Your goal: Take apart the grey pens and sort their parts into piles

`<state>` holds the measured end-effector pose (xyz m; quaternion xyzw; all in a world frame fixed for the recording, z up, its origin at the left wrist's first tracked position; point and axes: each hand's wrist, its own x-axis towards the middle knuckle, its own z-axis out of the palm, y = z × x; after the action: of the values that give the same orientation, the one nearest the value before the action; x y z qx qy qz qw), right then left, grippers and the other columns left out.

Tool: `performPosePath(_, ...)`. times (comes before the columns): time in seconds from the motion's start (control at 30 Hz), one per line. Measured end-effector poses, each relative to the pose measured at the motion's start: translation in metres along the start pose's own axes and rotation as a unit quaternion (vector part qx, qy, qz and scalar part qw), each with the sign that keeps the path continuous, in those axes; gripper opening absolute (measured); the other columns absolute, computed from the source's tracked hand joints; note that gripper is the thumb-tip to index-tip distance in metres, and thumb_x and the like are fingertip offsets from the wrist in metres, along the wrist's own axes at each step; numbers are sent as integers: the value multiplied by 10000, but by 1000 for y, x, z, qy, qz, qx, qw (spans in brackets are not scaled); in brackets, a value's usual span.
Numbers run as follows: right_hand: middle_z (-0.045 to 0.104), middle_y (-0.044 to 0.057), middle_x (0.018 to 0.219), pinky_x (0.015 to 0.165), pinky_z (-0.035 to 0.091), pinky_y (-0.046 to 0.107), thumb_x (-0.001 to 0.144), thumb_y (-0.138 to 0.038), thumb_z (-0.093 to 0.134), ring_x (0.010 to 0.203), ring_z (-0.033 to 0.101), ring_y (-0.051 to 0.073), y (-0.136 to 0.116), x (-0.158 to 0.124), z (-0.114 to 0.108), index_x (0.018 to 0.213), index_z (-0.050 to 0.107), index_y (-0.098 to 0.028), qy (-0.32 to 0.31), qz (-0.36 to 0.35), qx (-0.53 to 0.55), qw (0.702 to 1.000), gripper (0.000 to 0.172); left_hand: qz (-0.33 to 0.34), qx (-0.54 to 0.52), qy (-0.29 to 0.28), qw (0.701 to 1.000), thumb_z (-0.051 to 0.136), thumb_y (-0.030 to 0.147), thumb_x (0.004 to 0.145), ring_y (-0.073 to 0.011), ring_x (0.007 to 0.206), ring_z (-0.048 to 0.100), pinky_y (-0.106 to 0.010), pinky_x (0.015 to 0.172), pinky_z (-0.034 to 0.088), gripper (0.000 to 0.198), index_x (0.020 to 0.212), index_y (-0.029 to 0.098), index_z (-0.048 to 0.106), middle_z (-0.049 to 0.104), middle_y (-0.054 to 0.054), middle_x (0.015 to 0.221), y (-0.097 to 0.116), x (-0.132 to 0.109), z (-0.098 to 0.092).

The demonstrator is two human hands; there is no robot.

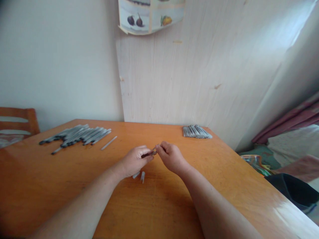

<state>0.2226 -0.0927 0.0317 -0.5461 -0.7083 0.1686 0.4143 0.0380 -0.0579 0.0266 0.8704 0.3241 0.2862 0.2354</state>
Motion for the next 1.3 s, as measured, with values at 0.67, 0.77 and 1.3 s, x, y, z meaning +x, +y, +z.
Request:
performPosePath(0.67, 611, 38, 762, 597, 425, 250, 919, -480, 438, 693, 560, 139, 1, 0, -9, 903, 590, -173, -28, 9, 138, 990, 342, -2, -19, 17, 1000, 492, 323, 891, -153, 768, 577, -263, 693, 435, 249, 938, 212, 710, 590, -30, 791, -3, 1, 0)
performPosePath(0.77, 612, 31, 765, 610, 422, 252, 903, -426, 482, 704, 554, 136, 0, -1, -9, 910, 596, -175, -41, -10, 117, 992, 276, 0, -21, 16, 1000, 491, 317, 889, -153, 767, 574, -262, 686, 428, 237, 887, 210, 703, 588, -27, 783, -3, 1, 0)
performPosePath(1.3, 384, -33, 558, 495, 255, 248, 910, -522, 417, 534, 352, 100, 7, 2, 3, 605, 443, -193, -26, -13, 16, 999, 450, 16, 20, 6, 1000, 528, 319, 865, -132, 710, 534, -248, 637, 374, 200, 785, 185, 653, 536, -7, 746, -1, 0, 1)
